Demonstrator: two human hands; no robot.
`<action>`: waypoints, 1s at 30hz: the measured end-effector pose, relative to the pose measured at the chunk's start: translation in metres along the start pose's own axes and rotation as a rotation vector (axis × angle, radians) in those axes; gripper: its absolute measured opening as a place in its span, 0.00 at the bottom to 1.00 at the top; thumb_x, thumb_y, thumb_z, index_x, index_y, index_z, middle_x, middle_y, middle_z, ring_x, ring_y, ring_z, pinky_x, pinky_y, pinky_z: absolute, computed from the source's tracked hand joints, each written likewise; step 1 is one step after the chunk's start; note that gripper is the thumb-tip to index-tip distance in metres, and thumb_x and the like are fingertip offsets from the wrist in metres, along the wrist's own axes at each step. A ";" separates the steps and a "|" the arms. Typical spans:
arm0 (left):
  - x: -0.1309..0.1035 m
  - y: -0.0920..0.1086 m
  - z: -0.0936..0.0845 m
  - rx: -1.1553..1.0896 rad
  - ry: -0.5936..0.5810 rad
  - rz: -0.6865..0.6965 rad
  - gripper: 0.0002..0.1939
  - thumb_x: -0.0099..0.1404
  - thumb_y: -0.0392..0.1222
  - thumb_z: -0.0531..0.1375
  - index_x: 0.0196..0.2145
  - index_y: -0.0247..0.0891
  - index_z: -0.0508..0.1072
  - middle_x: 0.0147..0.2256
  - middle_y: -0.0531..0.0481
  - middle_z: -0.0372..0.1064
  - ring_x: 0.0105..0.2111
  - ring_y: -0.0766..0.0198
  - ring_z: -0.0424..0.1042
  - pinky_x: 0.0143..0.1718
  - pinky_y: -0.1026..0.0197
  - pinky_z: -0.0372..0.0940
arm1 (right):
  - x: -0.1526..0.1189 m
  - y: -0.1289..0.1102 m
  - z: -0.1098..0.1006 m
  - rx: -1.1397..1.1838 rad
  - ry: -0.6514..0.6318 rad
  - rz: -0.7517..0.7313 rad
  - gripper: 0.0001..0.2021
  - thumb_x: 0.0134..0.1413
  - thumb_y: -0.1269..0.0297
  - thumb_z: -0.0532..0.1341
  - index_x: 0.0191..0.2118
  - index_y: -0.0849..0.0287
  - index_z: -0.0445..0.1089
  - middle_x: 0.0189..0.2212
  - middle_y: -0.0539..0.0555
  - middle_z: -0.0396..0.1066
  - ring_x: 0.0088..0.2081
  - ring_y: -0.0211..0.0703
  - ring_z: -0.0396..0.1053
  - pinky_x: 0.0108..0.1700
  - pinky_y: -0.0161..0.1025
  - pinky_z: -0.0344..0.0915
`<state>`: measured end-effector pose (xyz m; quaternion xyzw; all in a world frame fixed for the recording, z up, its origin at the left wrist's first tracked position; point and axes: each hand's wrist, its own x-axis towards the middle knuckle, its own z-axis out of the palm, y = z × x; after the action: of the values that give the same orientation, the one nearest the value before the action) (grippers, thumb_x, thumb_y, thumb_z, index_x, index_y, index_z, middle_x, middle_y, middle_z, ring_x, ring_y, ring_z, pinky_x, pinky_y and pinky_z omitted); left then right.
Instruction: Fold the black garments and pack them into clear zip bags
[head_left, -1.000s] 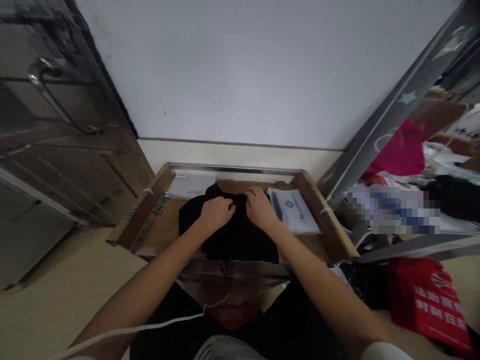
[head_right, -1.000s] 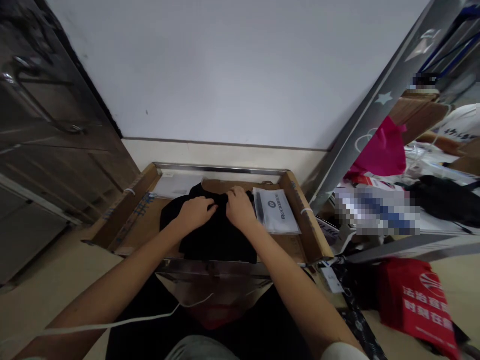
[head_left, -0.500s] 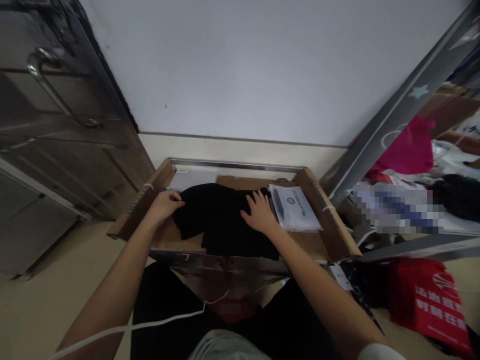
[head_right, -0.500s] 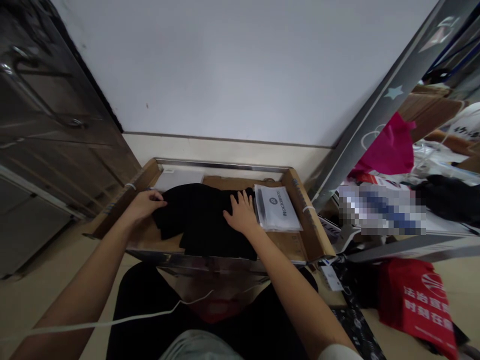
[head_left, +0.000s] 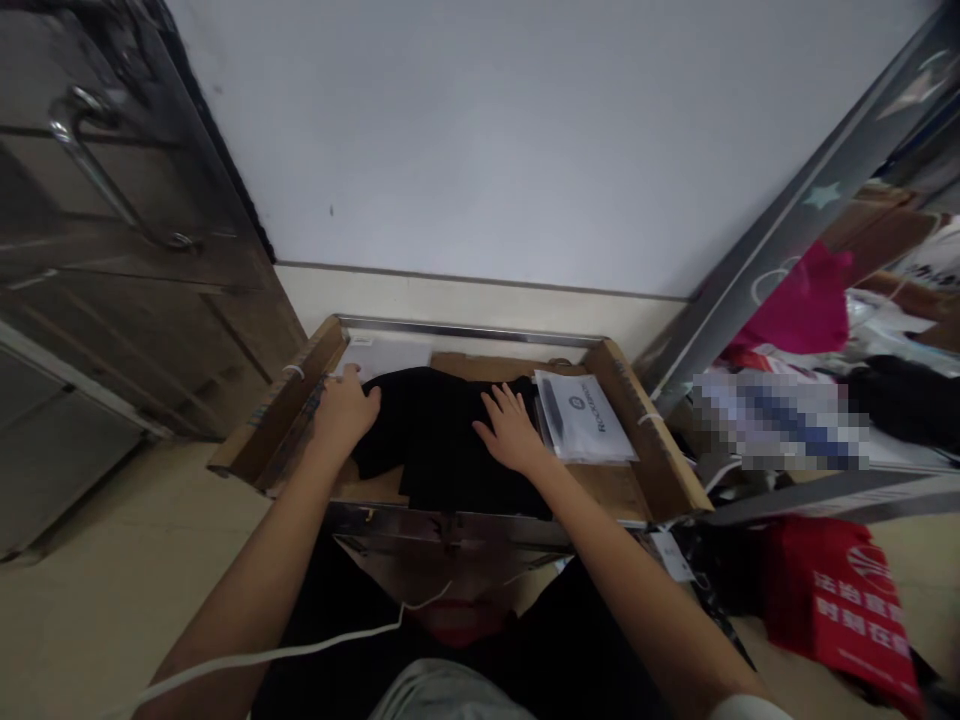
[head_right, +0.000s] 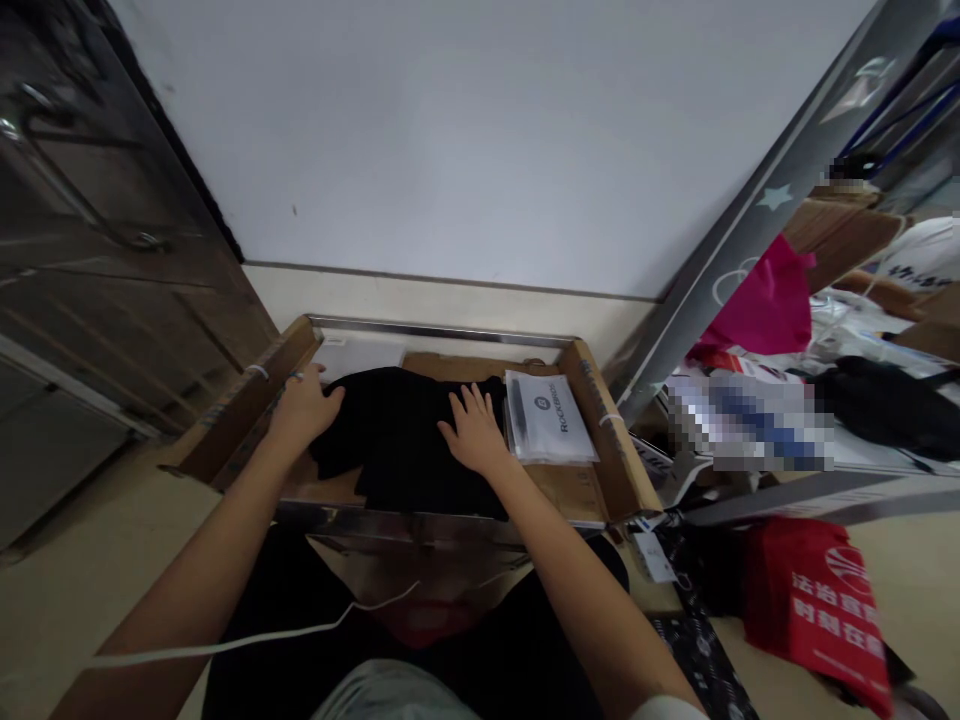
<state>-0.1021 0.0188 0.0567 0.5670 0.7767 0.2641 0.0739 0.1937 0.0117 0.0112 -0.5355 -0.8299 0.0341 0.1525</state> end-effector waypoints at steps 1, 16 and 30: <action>0.004 -0.007 0.001 -0.041 -0.039 -0.055 0.29 0.62 0.45 0.62 0.59 0.35 0.60 0.49 0.30 0.68 0.50 0.41 0.71 0.52 0.44 0.63 | -0.001 0.002 0.003 -0.012 -0.014 0.019 0.31 0.68 0.53 0.51 0.68 0.69 0.57 0.70 0.71 0.52 0.73 0.62 0.42 0.71 0.60 0.41; -0.018 -0.042 -0.019 -0.715 -0.331 -0.090 0.12 0.53 0.45 0.59 0.35 0.39 0.72 0.29 0.53 0.67 0.29 0.62 0.65 0.31 0.63 0.57 | 0.001 0.015 0.005 0.012 -0.084 0.022 0.34 0.64 0.52 0.56 0.70 0.65 0.54 0.71 0.67 0.50 0.73 0.61 0.42 0.72 0.59 0.39; -0.069 -0.017 -0.023 -0.094 -0.018 0.677 0.10 0.69 0.44 0.56 0.40 0.39 0.75 0.52 0.40 0.67 0.53 0.52 0.67 0.57 0.49 0.63 | -0.078 -0.056 -0.069 0.079 -0.174 -0.272 0.18 0.52 0.60 0.70 0.46 0.63 0.71 0.65 0.69 0.59 0.71 0.65 0.49 0.71 0.63 0.47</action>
<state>-0.1017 -0.0558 0.0550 0.7908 0.5310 0.3042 0.0149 0.1944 -0.0897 0.0721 -0.4069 -0.9028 0.0922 0.1041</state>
